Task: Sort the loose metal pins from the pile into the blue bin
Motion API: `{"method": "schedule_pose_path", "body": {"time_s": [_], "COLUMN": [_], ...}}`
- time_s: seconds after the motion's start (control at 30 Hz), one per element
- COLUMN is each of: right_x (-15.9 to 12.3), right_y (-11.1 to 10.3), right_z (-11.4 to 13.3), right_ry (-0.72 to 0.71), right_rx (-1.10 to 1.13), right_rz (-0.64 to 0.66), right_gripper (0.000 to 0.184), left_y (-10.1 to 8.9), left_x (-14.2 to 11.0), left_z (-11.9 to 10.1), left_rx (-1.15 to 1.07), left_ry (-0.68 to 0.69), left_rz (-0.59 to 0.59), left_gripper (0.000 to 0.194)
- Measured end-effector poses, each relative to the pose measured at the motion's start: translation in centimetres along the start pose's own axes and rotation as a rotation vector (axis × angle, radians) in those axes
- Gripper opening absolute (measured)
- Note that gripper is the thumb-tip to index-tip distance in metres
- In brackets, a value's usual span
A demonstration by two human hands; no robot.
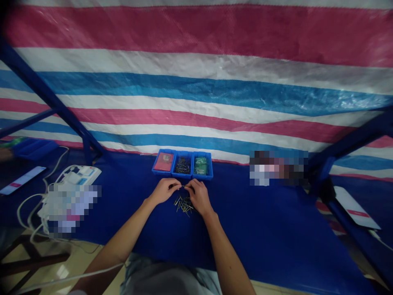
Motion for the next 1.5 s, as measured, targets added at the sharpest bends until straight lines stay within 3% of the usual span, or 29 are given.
{"method": "schedule_pose_path", "body": {"time_s": [1.0, 1.5], "right_x": [0.09, 0.11], "right_y": [0.28, -0.04], "right_z": [-0.14, -0.1], "right_ry": [0.02, 0.032], "right_rx": [-0.124, -0.012], "right_rz": [0.052, 0.034], "right_gripper": [0.031, 0.028], "left_y": [-0.09, -0.25], "left_x": [-0.03, -0.01], "left_z": [0.15, 0.19], "left_rx": [-0.048, -0.087], "left_ry": [0.012, -0.003], "left_rz": [-0.043, -0.091], "left_gripper": [0.02, 0.019]}}
Point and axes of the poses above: each hand's wrist, its own x-axis towards the middle knuckle, its own y-axis out of the palm, z = x × y, the point moved 3 cm from there along x, towards the middle knuckle, and after that the axes turned 5 degrees about x, right-handed, at the moved point
